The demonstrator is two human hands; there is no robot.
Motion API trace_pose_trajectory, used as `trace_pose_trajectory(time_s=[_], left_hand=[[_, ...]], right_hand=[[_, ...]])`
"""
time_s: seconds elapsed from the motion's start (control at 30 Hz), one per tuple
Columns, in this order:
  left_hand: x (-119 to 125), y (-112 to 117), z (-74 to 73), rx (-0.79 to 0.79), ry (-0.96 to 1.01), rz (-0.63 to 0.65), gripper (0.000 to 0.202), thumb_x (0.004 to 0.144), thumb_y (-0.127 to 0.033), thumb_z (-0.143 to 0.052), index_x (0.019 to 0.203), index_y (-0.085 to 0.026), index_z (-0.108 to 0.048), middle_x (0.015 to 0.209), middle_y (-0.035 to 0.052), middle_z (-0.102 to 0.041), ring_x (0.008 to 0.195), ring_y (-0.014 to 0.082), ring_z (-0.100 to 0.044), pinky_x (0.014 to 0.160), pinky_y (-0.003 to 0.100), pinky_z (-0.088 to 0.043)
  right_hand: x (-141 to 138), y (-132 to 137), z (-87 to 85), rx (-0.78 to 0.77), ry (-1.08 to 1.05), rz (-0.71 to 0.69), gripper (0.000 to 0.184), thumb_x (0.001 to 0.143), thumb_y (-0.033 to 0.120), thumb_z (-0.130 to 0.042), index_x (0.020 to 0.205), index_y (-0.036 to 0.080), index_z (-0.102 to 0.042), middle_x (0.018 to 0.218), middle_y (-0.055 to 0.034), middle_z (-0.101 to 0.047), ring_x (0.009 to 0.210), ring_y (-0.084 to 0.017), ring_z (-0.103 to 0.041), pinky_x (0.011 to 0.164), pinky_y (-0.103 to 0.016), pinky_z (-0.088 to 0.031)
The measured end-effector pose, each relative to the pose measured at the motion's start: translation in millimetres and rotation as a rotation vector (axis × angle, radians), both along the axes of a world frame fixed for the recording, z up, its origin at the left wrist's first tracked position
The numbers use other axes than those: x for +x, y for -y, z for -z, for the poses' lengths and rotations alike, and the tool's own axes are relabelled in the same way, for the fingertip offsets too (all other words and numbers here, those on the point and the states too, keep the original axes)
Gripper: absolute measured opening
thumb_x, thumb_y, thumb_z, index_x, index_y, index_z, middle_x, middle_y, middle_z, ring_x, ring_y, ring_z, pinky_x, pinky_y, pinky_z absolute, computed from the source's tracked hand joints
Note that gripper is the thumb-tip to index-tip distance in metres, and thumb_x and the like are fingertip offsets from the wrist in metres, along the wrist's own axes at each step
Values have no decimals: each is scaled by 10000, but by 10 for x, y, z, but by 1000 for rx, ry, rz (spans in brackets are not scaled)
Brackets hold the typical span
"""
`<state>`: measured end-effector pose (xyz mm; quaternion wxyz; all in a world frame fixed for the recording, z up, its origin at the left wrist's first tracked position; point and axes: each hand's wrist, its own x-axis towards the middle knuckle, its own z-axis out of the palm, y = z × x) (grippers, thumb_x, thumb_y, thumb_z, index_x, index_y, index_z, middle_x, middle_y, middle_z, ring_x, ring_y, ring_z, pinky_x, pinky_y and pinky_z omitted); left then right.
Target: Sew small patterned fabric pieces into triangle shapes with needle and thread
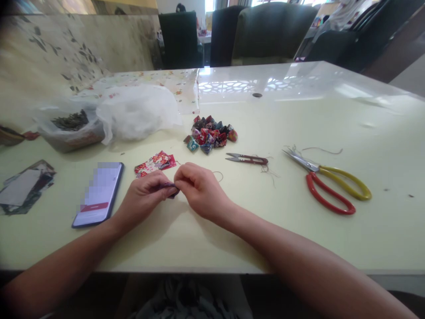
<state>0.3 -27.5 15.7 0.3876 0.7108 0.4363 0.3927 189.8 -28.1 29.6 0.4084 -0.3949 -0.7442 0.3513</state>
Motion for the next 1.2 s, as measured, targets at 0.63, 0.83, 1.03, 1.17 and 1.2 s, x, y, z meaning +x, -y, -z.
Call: trace_pose_trajectory(time_s=[0.63,0.83,1.03,1.17,1.2], left_hand=[[18,40,-40,-130,185,43,119,885,-248,-673,805,-165,-703,741,17,-717,630,101,-609,596,213,-520],[26,9,-37,-179,179,-10,115,867,-257,-680,832,-158,-726,756,33,-737,631,114,-619,578,221,-524],[21,9,-27,-178,157,-17,104,868,-241,-677,841,-159,-734,750,25,-732,627,105,-613,565,204,-513],[26,15,-30,-155,137,-17,102,869,-237,-669,843,-160,-731,742,24,-727,623,110,-615,559,210,-511],[28,16,-32,-152,132,-17,102,868,-236,-668,845,-159,-731,743,26,-727,625,112,-617,559,212,-512]], right_hand=[[-12,-40,58,-701,-543,-107,213,769,302,-720,747,146,-576,686,18,-550,628,-83,-482,636,-243,-374],[22,-17,-13,-65,-72,80,151,878,158,-560,728,161,-546,700,11,-523,656,-98,-447,629,-250,-350],[36,12,-42,203,66,86,188,914,96,-511,739,162,-527,744,-7,-516,672,-98,-467,623,-237,-355],[37,19,-37,208,100,76,180,922,110,-504,753,165,-537,759,-14,-516,678,-104,-472,623,-240,-356],[37,21,-37,211,104,73,177,921,111,-502,756,165,-539,762,-16,-516,678,-104,-471,620,-239,-355]])
